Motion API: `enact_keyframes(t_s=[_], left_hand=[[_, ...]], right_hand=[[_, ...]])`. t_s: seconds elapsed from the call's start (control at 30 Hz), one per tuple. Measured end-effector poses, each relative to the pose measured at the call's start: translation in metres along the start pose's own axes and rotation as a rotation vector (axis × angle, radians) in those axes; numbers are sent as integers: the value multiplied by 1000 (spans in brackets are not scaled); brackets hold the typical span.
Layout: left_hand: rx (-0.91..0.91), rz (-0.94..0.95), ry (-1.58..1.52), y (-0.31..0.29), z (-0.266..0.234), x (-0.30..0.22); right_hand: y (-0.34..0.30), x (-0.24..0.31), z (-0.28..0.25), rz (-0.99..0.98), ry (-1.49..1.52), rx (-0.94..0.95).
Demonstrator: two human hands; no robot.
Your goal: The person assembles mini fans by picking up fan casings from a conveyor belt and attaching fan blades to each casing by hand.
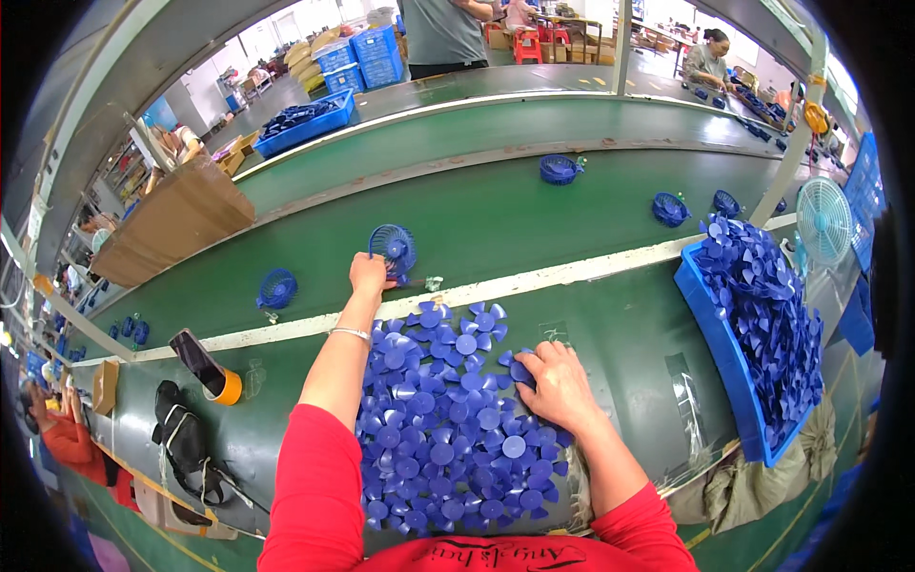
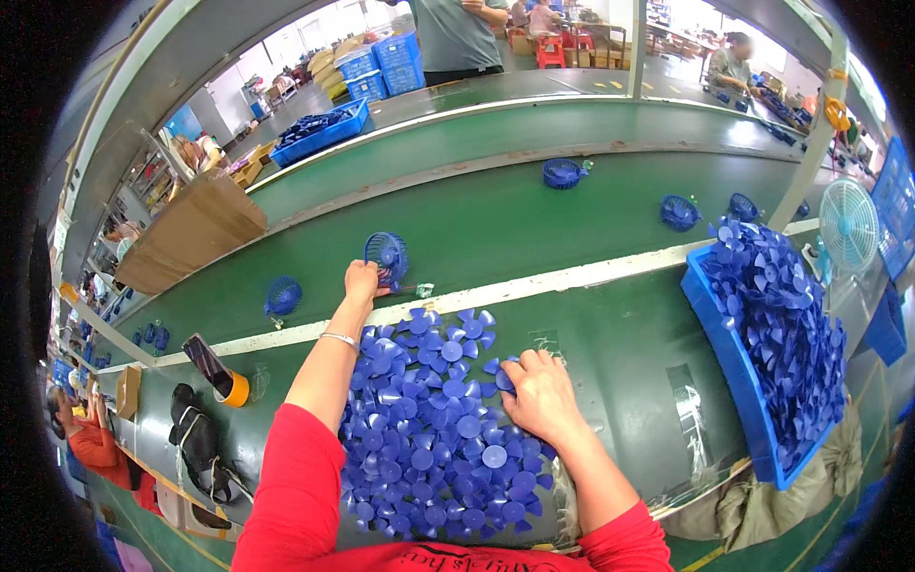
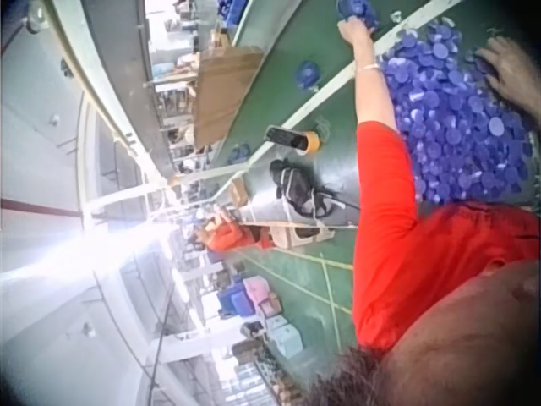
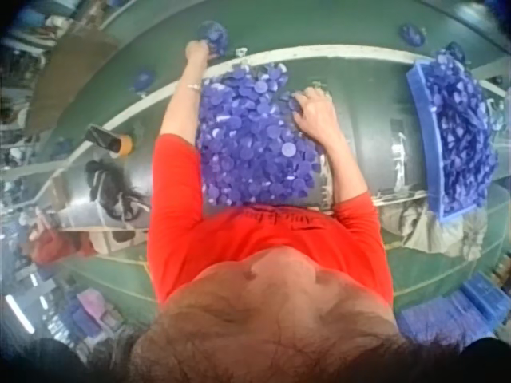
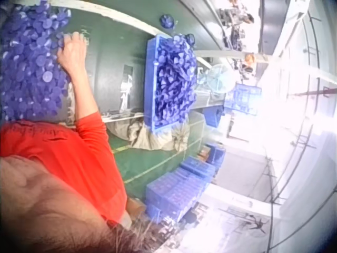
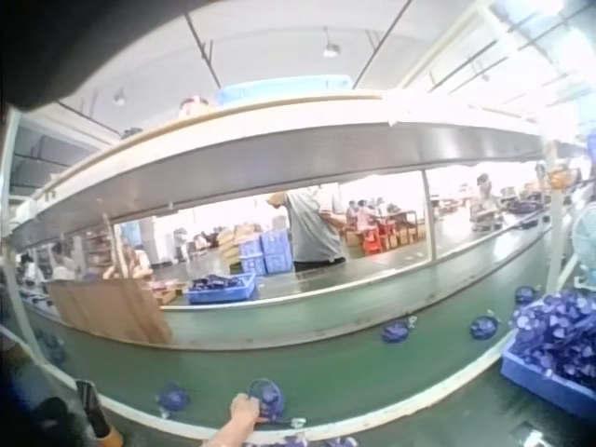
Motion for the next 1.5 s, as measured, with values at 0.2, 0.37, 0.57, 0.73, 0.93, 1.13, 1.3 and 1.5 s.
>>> enact_keyframes(t_s=[0.2,0.37,0.57,0.73,0.93,1.13,1.3,1.5], left_hand=[[14,194,-76,-60,9,-43],[126,537,247,-137,18,-58],[368,466,-51,-244,58,-47],[432,405,-46,-271,54,-39],[428,462,17,-277,43,-44],[443,518,-38,-275,52,-40],[459,515,27,-276,43,-47],[420,464,12,-277,46,-51]], right_hand=[[-6,-9,-1,123,5,-60],[-4,9,-25,88,146,-548],[-19,39,-31,-134,35,-624],[-18,53,-19,-195,38,-511],[-24,57,-25,-146,19,-632],[-12,27,-13,21,757,-369],[-11,36,-15,118,785,-225],[-14,44,-14,144,635,-325]])
Point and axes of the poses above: each hand's wrist, its own y-axis towards the middle knuckle, its own z-axis out of the palm, x = y × z, the point moved 3 cm from there along y, towards the middle knuckle, and after that the axes turned 9 degrees about x, right-handed, at the moved point
